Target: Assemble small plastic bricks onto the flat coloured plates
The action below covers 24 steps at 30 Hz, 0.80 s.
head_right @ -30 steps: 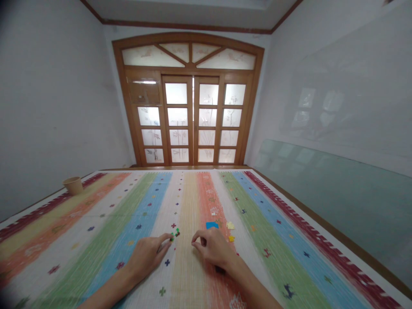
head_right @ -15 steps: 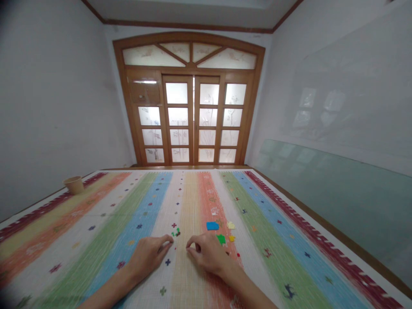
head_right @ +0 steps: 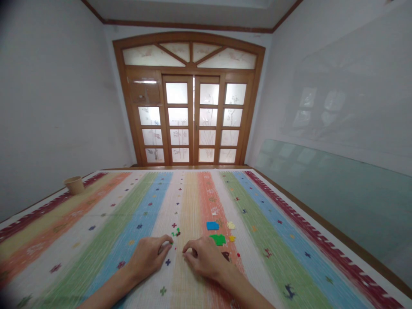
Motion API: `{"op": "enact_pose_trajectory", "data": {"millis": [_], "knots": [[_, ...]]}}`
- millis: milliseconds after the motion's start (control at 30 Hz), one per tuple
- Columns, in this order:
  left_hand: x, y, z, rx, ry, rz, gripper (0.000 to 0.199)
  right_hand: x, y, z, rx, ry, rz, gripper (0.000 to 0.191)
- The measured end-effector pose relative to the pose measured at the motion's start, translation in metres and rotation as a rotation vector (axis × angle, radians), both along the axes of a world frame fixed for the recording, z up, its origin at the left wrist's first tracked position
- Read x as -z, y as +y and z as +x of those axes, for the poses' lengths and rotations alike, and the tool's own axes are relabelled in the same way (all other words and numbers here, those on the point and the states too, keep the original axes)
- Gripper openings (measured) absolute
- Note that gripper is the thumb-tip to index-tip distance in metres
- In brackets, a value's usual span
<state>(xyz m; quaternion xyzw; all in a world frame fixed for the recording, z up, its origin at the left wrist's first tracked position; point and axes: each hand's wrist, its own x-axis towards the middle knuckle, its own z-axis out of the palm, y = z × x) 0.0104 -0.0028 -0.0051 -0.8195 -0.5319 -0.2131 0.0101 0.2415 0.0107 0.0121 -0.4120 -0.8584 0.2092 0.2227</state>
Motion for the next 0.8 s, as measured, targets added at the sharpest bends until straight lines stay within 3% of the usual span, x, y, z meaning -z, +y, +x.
{"op": "enact_pose_trajectory", "data": {"millis": [467, 800], "knots": [[-0.0071, -0.0019, 0.0011, 0.003, -0.013, -0.057, 0.016, 0.0010, -0.0020, -0.0016, 0.003, -0.042, -0.013, 0.025], [0.0003, -0.0044, 0.0008, 0.175, -0.064, 0.081, 0.013, 0.0048, -0.0024, -0.0042, 0.004, 0.022, -0.045, 0.023]]}}
